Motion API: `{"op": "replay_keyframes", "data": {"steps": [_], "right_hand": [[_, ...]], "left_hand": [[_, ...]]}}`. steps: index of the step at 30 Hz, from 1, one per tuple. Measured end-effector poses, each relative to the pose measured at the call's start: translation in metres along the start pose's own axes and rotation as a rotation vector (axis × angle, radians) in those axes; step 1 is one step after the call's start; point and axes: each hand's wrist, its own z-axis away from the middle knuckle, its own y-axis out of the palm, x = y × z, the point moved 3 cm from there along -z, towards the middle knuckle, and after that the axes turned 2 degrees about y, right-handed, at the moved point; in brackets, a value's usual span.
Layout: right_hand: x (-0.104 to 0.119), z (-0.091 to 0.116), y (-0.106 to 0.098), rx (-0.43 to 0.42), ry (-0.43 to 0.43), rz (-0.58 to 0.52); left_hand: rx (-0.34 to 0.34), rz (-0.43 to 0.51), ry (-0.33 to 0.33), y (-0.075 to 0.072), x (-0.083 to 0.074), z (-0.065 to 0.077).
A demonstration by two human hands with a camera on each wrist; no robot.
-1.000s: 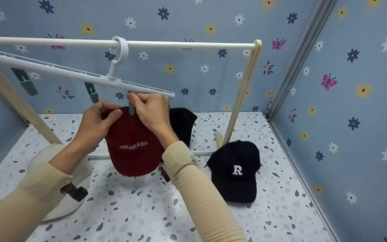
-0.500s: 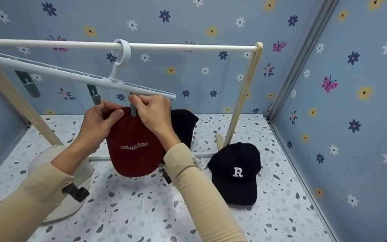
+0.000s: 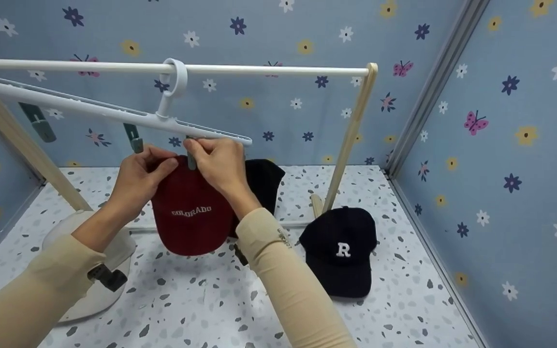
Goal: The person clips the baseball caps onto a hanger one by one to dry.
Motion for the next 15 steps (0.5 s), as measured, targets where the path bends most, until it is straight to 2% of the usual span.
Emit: {"op": "replay_keyframes", "data": {"steps": [4, 15], "right_hand": [[0.0014, 0.0001, 0.0003, 0.012, -0.020, -0.003], [0.0052, -0.0003, -0.0042, 0.107, 0.032, 0.050]], "left_hand": [[0.001, -0.007, -0.001, -0.0014, -0.0003, 0.0005], [-0.016, -0.030, -0.001, -0.0018, -0.0032, -0.0012]]}}
